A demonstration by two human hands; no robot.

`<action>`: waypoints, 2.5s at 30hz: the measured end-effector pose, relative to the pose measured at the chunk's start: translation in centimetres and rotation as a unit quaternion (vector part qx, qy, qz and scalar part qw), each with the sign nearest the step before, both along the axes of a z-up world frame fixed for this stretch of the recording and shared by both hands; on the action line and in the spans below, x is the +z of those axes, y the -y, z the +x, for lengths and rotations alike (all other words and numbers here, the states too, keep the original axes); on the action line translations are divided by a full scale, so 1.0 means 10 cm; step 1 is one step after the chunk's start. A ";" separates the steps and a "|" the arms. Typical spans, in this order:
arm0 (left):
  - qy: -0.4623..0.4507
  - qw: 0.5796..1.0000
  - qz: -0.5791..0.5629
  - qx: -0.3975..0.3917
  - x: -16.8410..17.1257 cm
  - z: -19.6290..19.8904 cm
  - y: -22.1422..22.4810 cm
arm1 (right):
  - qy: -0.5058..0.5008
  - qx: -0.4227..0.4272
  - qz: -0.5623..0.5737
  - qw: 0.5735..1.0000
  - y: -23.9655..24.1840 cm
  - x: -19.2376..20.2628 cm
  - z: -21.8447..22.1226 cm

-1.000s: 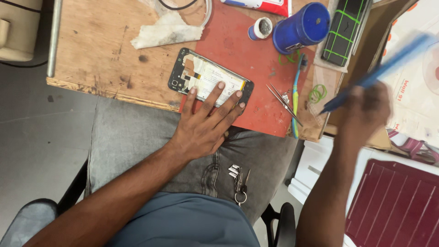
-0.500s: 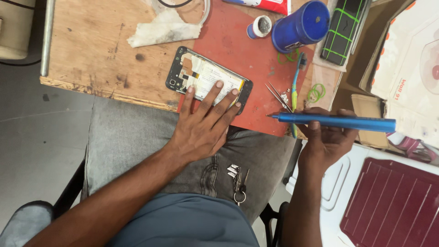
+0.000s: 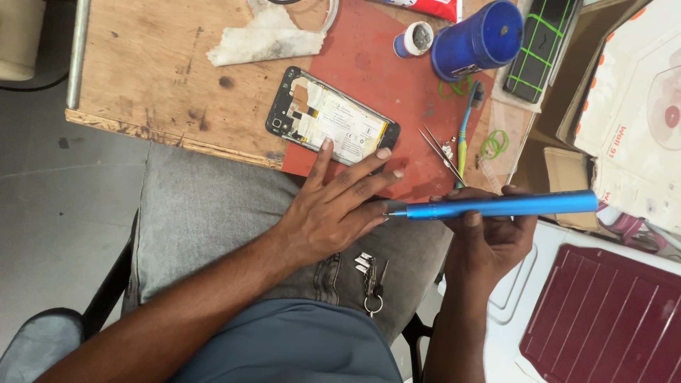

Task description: The person works on the internal components of a disassembled mobile phone by hand and using a tool. They use a blue cylindrical tool to press and manipulate parts inside the phone's chassis, focusing on the area near the battery.

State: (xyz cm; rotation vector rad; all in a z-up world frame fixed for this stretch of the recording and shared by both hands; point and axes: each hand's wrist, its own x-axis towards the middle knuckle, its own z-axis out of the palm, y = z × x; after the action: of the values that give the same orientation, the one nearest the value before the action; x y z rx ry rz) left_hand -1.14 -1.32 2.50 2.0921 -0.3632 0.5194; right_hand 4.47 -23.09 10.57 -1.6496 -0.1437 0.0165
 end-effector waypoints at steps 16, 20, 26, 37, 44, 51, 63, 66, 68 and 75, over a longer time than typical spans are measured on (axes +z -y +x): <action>-0.038 0.999 -0.028 0.001 -0.01 0.06 -0.04 | 0.015 -0.001 -0.008 1.000 -0.08 0.06 -0.07; -0.043 0.999 -0.023 -0.003 -0.02 0.07 -0.02 | 0.031 0.004 -0.054 0.998 -0.08 0.05 -0.09; -0.041 0.999 -0.005 -0.012 -0.03 0.07 -0.01 | 0.038 0.011 -0.072 0.997 -0.09 0.08 -0.10; -0.046 0.999 -0.005 -0.020 -0.04 0.08 0.00 | 0.051 0.041 -0.091 0.994 -0.09 0.10 -0.10; -0.045 0.999 -0.002 -0.021 -0.02 0.07 -0.02 | 0.039 0.064 -0.077 0.994 -0.10 0.12 -0.10; -0.073 0.997 0.029 -0.024 0.02 0.09 -0.07 | 0.060 0.026 -0.092 0.994 -0.14 0.20 0.04; -0.065 0.974 0.218 0.024 0.00 0.18 -0.07 | 0.178 -0.011 -0.106 0.978 -0.09 0.33 0.66; -0.072 0.978 0.195 0.015 0.01 0.19 -0.09 | 0.201 0.014 -0.140 0.969 -0.26 0.34 0.65; -0.067 0.978 0.198 0.012 0.00 0.19 -0.11 | 0.159 -0.031 -0.077 0.984 -0.43 0.33 0.59; -0.081 0.977 0.198 0.005 0.00 0.18 -0.09 | 0.107 -0.046 -0.036 0.993 -0.66 0.26 0.56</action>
State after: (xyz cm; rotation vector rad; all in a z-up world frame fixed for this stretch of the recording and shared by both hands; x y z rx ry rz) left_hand 0.71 -0.41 2.47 2.5032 -0.3848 0.2954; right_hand 10.03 -16.51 13.17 -1.7260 -0.2321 -0.2277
